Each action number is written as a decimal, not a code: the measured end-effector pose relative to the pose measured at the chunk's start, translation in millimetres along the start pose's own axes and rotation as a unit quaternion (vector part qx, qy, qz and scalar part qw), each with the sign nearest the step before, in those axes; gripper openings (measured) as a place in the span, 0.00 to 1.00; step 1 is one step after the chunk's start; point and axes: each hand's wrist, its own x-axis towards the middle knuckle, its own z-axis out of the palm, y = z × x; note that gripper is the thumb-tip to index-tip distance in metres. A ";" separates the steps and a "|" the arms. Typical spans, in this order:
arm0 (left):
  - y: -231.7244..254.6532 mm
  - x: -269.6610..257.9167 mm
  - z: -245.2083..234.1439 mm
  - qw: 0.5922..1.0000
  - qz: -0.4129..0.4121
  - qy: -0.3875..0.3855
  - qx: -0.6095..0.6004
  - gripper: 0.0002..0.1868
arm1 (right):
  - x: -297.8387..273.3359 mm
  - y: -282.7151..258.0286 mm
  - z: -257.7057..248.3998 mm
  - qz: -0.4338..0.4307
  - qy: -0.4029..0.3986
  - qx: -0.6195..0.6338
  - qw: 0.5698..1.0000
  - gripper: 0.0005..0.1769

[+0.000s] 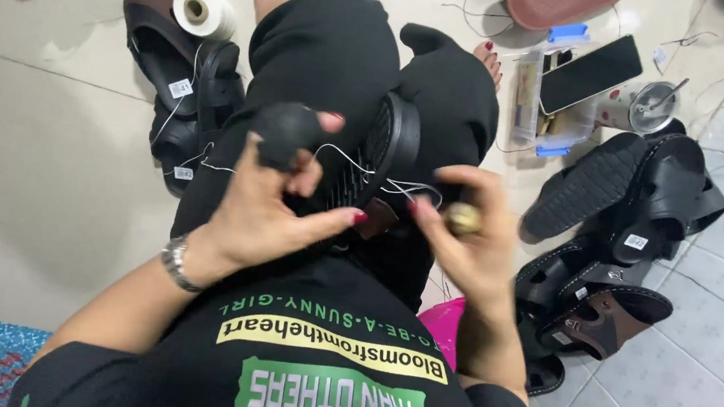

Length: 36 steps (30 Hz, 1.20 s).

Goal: Hand-sewing the straps of brown sandals using a needle and thread.

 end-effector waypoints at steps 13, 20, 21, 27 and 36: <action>-1.4 7.2 2.9 0.994 0.102 0.003 0.029 0.24 | 12.7 -24.3 -0.8 -0.135 0.062 -0.215 0.965 0.23; -4.1 -1.3 -1.1 0.995 0.079 0.046 0.026 0.20 | 8.8 -20.9 -10.7 -0.199 -0.003 -0.271 0.942 0.15; -7.1 -2.3 -2.9 0.995 0.080 0.045 0.029 0.20 | 8.7 -23.1 -7.7 -0.199 -0.002 -0.269 0.942 0.15; -22.6 -4.2 -10.5 0.997 0.033 0.070 0.001 0.22 | 16.1 -6.4 19.7 -0.270 0.074 -0.436 0.855 0.08; -44.5 -7.1 -149.5 0.742 0.100 0.190 0.635 0.39 | -29.7 96.5 -135.4 -0.057 0.552 -0.472 0.686 0.13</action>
